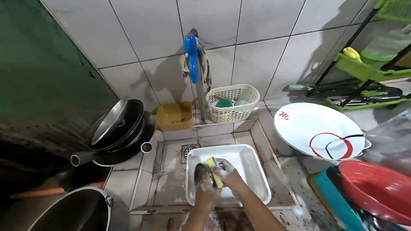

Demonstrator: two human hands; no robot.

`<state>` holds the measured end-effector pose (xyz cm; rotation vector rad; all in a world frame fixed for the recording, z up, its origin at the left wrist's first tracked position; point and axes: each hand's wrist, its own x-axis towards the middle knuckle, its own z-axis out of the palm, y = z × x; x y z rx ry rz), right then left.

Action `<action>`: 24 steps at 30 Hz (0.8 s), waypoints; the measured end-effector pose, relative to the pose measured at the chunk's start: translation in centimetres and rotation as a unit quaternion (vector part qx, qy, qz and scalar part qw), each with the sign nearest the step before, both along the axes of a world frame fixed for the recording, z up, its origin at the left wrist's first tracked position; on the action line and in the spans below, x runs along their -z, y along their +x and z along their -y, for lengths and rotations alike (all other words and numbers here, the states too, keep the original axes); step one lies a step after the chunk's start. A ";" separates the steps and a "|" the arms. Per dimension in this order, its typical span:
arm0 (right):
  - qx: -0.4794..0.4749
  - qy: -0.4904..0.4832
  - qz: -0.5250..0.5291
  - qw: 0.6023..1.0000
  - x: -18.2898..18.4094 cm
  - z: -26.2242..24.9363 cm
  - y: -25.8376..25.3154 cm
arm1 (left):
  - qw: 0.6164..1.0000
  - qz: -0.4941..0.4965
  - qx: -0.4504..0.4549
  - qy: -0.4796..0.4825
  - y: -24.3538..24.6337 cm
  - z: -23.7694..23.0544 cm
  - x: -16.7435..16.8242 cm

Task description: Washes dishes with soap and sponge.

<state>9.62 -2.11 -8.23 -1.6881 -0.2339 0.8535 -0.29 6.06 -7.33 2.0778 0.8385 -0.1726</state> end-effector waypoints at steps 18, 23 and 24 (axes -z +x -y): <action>-0.143 -0.202 0.294 0.923 2.0 -0.6 2.3 | 0.917 0.175 -0.179 -0.311 -3.2 -1.3 1.9; -0.147 -0.114 0.495 0.849 0.3 -1.0 -3.2 | 0.947 0.155 -0.168 -0.224 -3.3 -0.4 1.3; -0.182 -0.139 0.445 0.866 -0.6 -1.0 -2.4 | 0.947 0.159 -0.157 -0.229 -3.2 -0.5 1.3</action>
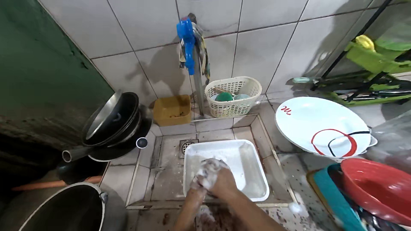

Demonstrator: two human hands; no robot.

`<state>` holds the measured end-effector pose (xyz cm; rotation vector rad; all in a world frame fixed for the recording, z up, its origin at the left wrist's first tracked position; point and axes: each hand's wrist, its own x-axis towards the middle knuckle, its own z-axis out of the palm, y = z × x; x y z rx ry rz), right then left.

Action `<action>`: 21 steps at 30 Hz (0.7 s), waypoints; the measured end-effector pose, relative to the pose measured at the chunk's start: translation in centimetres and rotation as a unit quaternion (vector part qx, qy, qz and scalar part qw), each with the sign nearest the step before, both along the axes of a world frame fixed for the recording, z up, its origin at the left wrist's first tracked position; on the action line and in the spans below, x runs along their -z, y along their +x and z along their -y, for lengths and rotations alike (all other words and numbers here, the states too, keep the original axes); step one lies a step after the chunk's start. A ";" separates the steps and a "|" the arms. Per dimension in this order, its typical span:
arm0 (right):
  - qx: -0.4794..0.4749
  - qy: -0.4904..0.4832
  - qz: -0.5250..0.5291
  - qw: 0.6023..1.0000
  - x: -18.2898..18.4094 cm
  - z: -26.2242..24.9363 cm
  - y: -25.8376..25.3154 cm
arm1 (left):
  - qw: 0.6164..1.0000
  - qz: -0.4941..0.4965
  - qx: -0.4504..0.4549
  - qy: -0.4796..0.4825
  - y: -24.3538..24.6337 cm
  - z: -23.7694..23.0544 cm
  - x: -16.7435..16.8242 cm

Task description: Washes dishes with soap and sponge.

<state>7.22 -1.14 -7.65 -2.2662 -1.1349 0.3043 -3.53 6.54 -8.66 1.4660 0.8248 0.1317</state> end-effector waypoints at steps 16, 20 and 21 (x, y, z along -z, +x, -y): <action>-0.060 -0.104 -0.124 0.985 -2.0 -1.2 3.6 | 0.998 0.036 0.019 -0.051 -0.9 0.0 0.8; -0.097 -0.066 -0.033 0.992 -1.3 0.0 -1.9 | 0.993 -0.113 0.022 0.029 -2.2 0.4 -0.3; -0.070 -0.064 -0.050 0.994 -1.3 0.3 -1.6 | 0.997 -0.073 0.012 -0.002 -2.1 0.6 0.0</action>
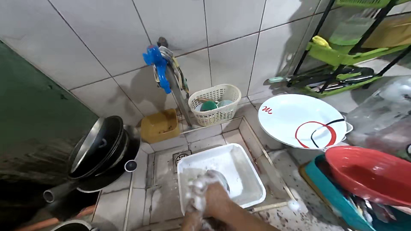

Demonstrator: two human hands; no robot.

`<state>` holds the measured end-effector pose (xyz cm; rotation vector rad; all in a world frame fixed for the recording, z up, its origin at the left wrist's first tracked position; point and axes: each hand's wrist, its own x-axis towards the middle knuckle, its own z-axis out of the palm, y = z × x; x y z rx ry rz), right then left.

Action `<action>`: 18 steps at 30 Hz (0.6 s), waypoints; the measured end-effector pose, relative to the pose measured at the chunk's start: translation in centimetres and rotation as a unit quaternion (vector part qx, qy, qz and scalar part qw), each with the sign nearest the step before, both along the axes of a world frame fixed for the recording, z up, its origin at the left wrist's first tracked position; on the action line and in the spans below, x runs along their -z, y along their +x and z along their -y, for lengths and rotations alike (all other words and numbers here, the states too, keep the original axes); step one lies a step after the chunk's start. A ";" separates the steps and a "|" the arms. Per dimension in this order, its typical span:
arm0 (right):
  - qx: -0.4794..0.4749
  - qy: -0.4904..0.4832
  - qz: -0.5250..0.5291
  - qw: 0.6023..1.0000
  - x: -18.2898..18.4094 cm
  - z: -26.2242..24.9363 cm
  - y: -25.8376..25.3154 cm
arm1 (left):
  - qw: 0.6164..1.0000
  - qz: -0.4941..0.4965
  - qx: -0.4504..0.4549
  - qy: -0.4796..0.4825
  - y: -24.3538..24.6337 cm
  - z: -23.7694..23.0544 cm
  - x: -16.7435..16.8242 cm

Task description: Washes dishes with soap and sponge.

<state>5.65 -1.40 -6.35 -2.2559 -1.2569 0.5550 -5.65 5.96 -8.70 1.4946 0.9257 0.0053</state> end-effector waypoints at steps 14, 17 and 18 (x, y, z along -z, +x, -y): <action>0.154 0.184 0.048 0.970 5.5 -0.4 0.0 | 0.977 0.130 -0.128 -0.108 1.4 0.0 1.8; 0.106 0.231 0.108 0.961 6.3 -0.5 0.4 | 0.969 0.143 -0.157 -0.129 1.7 -0.3 1.7; 0.103 0.201 0.053 0.973 5.8 -0.4 1.8 | 0.967 0.146 -0.155 -0.142 1.8 -0.5 1.6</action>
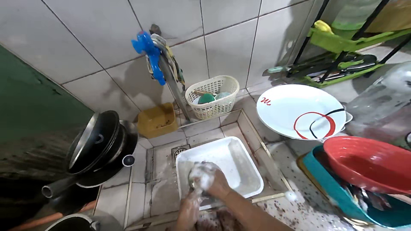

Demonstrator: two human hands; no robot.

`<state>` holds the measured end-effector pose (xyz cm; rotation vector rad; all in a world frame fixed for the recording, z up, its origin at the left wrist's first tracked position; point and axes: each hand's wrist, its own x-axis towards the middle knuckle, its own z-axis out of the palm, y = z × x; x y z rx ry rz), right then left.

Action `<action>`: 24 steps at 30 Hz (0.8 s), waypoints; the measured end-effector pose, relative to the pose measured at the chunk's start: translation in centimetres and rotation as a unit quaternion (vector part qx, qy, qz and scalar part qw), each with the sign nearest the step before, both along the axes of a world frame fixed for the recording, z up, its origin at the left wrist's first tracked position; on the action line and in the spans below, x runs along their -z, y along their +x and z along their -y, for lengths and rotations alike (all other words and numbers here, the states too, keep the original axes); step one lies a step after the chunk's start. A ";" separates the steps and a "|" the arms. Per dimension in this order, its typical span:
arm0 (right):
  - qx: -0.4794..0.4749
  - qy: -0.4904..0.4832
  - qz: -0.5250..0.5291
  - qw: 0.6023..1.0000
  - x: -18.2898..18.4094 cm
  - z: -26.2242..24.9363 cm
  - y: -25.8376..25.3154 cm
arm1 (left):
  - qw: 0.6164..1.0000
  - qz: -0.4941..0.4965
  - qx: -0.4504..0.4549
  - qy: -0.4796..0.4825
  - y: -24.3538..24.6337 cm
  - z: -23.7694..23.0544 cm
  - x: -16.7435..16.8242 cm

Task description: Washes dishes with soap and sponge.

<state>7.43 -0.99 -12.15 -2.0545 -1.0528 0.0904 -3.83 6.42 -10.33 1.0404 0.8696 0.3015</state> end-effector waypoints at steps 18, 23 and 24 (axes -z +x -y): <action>0.114 0.059 -0.017 0.992 -3.6 -0.2 1.1 | 0.967 0.157 -0.143 -0.143 0.3 1.3 -0.7; 0.083 0.093 -0.505 0.854 -6.7 1.7 6.7 | 0.998 -0.016 0.008 0.052 -0.3 3.4 -6.1; 0.072 0.091 -0.508 0.854 -6.8 1.8 7.2 | 0.972 -0.147 0.088 0.163 0.2 4.7 -9.4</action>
